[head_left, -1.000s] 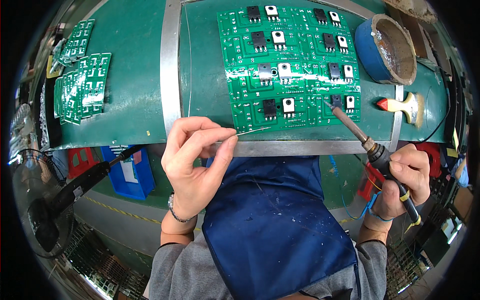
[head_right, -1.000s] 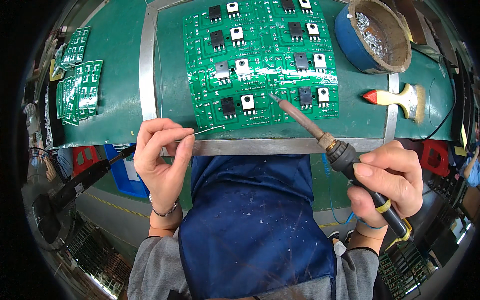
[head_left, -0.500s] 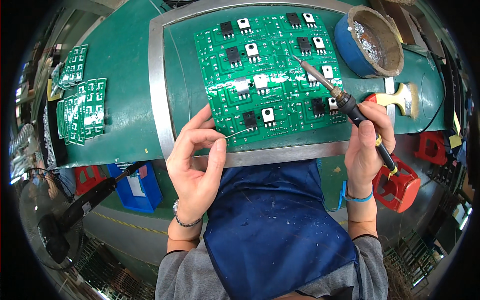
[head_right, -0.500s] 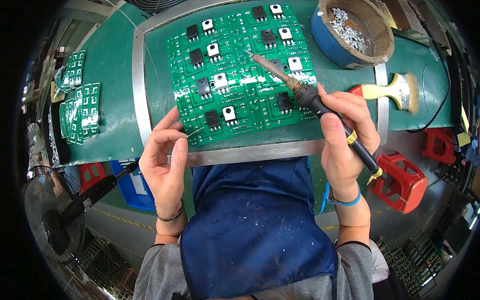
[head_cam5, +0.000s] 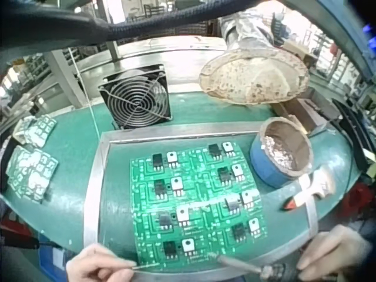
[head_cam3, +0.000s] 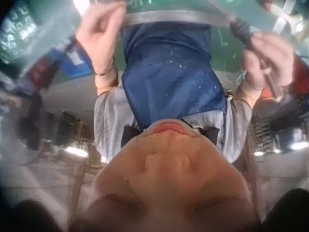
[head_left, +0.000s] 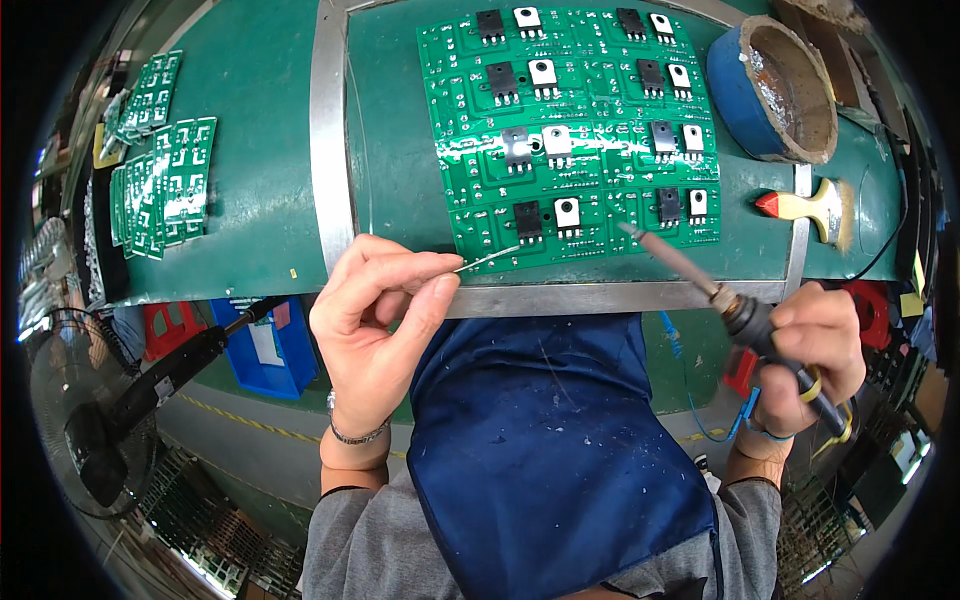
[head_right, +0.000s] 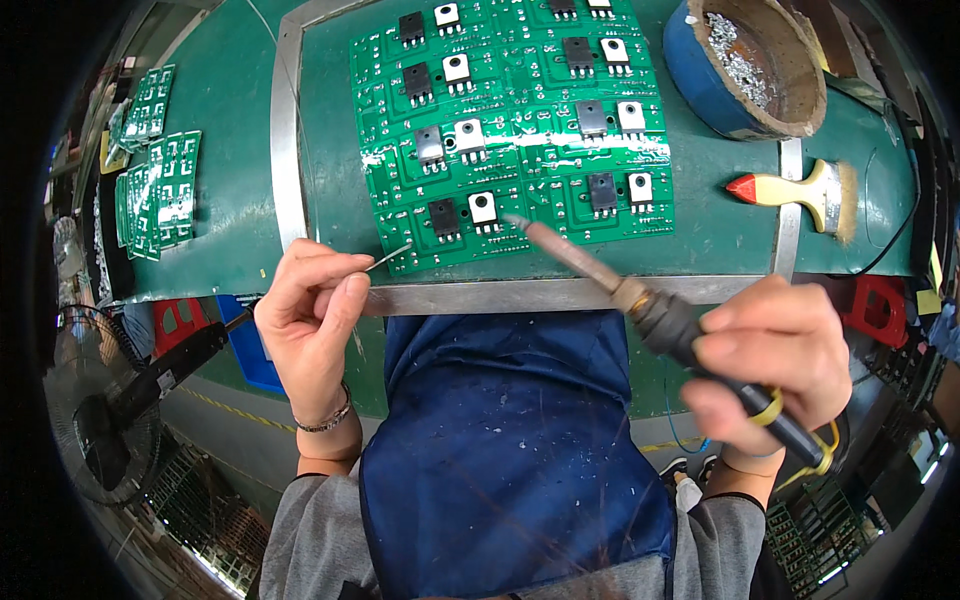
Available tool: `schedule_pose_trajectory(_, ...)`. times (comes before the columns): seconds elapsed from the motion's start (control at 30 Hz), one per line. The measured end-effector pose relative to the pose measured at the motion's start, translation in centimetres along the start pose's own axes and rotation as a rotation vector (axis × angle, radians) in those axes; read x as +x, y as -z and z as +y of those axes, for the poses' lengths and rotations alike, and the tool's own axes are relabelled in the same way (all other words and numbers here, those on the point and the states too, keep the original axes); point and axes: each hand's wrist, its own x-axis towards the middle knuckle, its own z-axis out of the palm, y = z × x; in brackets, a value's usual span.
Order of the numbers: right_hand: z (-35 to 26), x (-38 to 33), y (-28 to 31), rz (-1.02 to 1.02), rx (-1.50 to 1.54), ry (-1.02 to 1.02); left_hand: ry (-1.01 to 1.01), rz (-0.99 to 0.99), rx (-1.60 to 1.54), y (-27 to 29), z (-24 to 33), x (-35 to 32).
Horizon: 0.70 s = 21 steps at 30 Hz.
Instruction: The person solders electronic components onto a printed circuit board using a soldering iron and solder wire.
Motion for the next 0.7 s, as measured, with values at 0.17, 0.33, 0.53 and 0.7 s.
schedule_pose_trajectory(0.17, -0.9, 1.7, -0.9, -0.278, 0.007, 0.130, -0.203, 0.057, 0.344, -0.1, 0.8, 0.5)
schedule_pose_trajectory(0.33, -1.2, 2.3, -2.1, -0.373, -0.075, 0.204, -0.304, 0.054, 0.478, -1.1, 1.2, 0.6)
schedule_pose_trajectory(0.53, -0.7, 2.7, -2.9, -0.404, -0.075, 0.218, -0.419, 0.037, 0.568, -1.3, 0.7, 1.0)
schedule_pose_trajectory(0.7, 0.0, 2.6, -3.9, -0.324, -0.057, 0.296, -0.419, 0.042, 0.580, -1.6, 0.8, 1.2)
